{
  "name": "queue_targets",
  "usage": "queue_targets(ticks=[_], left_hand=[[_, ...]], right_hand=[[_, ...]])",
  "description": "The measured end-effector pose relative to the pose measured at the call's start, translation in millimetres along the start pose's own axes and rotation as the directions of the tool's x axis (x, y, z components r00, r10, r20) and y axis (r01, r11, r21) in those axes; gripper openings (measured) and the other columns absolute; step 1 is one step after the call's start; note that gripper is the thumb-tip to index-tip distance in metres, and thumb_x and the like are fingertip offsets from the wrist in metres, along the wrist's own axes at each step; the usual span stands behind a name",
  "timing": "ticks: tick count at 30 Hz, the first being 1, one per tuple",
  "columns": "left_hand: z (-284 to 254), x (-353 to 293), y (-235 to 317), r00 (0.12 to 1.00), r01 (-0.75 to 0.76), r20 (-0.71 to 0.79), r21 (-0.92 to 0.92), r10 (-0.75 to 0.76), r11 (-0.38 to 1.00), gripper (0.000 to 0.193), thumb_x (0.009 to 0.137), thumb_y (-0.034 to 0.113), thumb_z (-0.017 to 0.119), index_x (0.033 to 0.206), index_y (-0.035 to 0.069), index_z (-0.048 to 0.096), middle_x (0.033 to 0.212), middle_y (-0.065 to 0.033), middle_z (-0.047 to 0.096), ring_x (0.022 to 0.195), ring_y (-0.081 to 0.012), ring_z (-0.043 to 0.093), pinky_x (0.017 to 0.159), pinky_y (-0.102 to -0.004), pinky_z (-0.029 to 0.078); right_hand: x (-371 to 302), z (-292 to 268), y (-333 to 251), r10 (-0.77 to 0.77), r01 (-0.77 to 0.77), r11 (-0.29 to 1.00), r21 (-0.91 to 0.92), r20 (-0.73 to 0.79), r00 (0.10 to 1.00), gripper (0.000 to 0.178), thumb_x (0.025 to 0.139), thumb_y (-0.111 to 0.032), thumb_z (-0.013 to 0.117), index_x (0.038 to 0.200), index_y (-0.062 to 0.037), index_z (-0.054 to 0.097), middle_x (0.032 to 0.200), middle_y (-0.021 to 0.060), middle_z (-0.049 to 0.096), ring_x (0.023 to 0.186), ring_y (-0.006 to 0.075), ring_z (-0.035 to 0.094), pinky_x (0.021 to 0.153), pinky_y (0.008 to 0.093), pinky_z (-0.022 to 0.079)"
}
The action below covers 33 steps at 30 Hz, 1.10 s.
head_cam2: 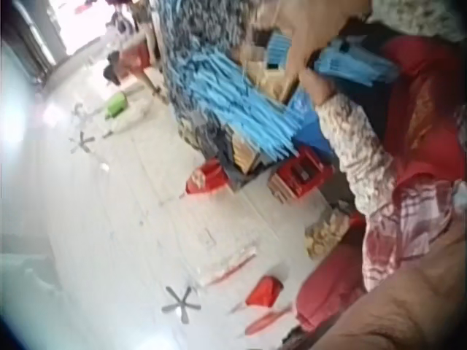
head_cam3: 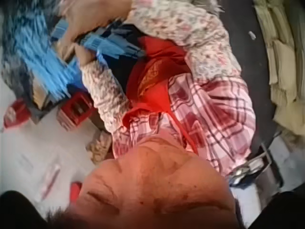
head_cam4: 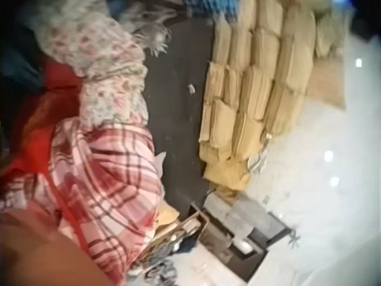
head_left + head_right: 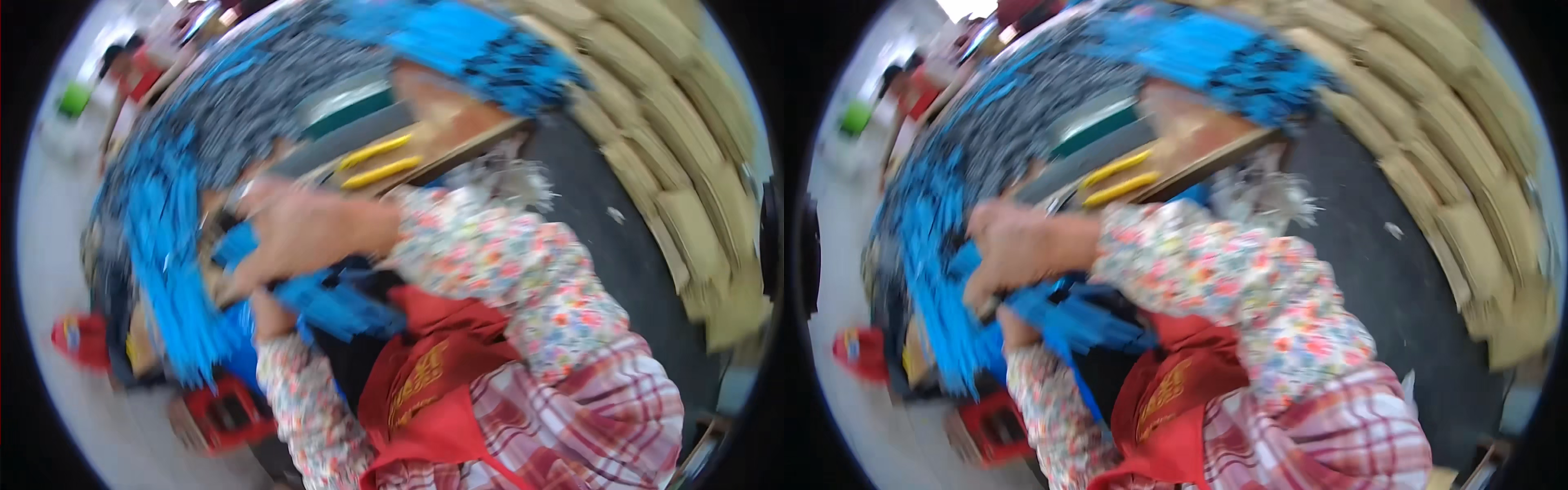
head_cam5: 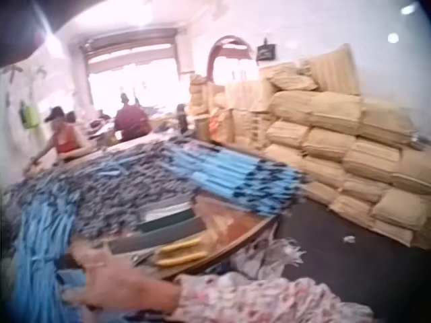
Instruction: Assembling blue plastic ribs into a central hub using pliers on a factory workbench.
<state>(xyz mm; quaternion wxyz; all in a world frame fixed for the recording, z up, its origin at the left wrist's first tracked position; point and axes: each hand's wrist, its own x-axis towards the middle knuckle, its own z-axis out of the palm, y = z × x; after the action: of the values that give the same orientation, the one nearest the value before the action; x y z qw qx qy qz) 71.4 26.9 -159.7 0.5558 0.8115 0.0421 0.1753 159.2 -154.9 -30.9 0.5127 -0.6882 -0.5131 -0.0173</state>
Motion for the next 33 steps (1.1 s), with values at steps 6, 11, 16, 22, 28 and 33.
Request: queue_targets(ticks=[6, 11, 16, 22, 28, 33], left_hand=[[43, -4, 16, 0.751, 0.623, 0.66, -0.695, -0.025, 0.358, 0.077, 0.094, 0.053, 0.032, 0.121, -0.017, 0.051, 0.115, -0.034, 0.059, 0.111, -0.0442, 0.059, 0.094, -0.0486, 0.049], [62, -16, 23, 0.76, 0.553, 0.647, -0.688, 0.053, 0.469, 0.11, 0.08, 0.083, 0.024, 0.125, -0.014, 0.048, 0.114, -0.0329, 0.059, 0.105, -0.0444, 0.061, 0.092, -0.0487, 0.05], [76, -42, 3, 0.804, 0.526, 0.592, -0.673, -0.047, 0.519, 0.11, 0.075, 0.086, 0.03, 0.128, -0.009, 0.047, 0.11, -0.0268, 0.064, 0.102, -0.0363, 0.065, 0.09, -0.0443, 0.051], [74, -54, 6, 0.824, 0.401, 0.565, -0.545, -0.03, 0.736, 0.054, 0.087, 0.04, 0.068, 0.118, -0.004, 0.058, 0.107, -0.0163, 0.068, 0.099, -0.0238, 0.066, 0.089, -0.0379, 0.05], [65, -38, 39, 0.882, 0.258, 0.467, -0.586, 0.06, 0.768, 0.029, 0.094, 0.015, 0.059, 0.118, -0.002, 0.062, 0.111, -0.0119, 0.068, 0.108, -0.0188, 0.061, 0.098, -0.0341, 0.044], [48, -23, 53, 0.818, 0.161, 0.51, -0.648, 0.267, 0.745, 0.074, 0.081, 0.051, 0.068, 0.13, -0.003, 0.054, 0.135, -0.0218, 0.052, 0.13, -0.031, 0.046, 0.111, -0.0427, 0.029]], right_hand=[[18, -26, 7, -0.133, 0.128, 0.986, -0.111, -0.036, 0.99, 0.045, 0.067, -0.034, 0.083, 0.088, 0.0022, 0.065, 0.073, 0.0091, 0.064, 0.066, 0.0186, 0.061, 0.062, 0.0291, 0.049], [26, -35, 23, 0.231, -0.179, 0.777, 0.604, -0.009, 0.973, 0.019, 0.071, -0.017, 0.08, 0.077, -0.0029, 0.07, 0.073, 0.0067, 0.068, 0.06, 0.0135, 0.062, 0.062, 0.0269, 0.053], [35, -40, 37, 0.201, -0.14, 0.811, 0.568, -0.046, 0.979, 0.02, 0.069, -0.012, 0.082, 0.081, -0.0007, 0.07, 0.073, 0.0061, 0.069, 0.059, 0.0124, 0.066, 0.056, 0.0253, 0.054], [31, -50, 40, 0.451, -0.455, 0.555, 0.696, 0.208, 0.868, 0.04, 0.079, -0.001, 0.073, 0.113, 0.0126, 0.058, 0.103, 0.0164, 0.07, 0.089, 0.0194, 0.069, 0.079, 0.0283, 0.055], [25, -71, -6, -0.187, 0.186, 0.973, 0.134, -0.007, 0.982, 0.02, 0.076, -0.006, 0.076, 0.088, 0.0072, 0.067, 0.089, 0.0159, 0.071, 0.086, 0.0177, 0.068, 0.076, 0.0262, 0.055], [26, -86, -38, -0.064, 0.132, 0.85, 0.51, -0.148, 0.987, 0.02, 0.075, -0.009, 0.076, 0.085, 0.0062, 0.067, 0.075, 0.0085, 0.065, 0.07, 0.0115, 0.06, 0.061, 0.0237, 0.049]])
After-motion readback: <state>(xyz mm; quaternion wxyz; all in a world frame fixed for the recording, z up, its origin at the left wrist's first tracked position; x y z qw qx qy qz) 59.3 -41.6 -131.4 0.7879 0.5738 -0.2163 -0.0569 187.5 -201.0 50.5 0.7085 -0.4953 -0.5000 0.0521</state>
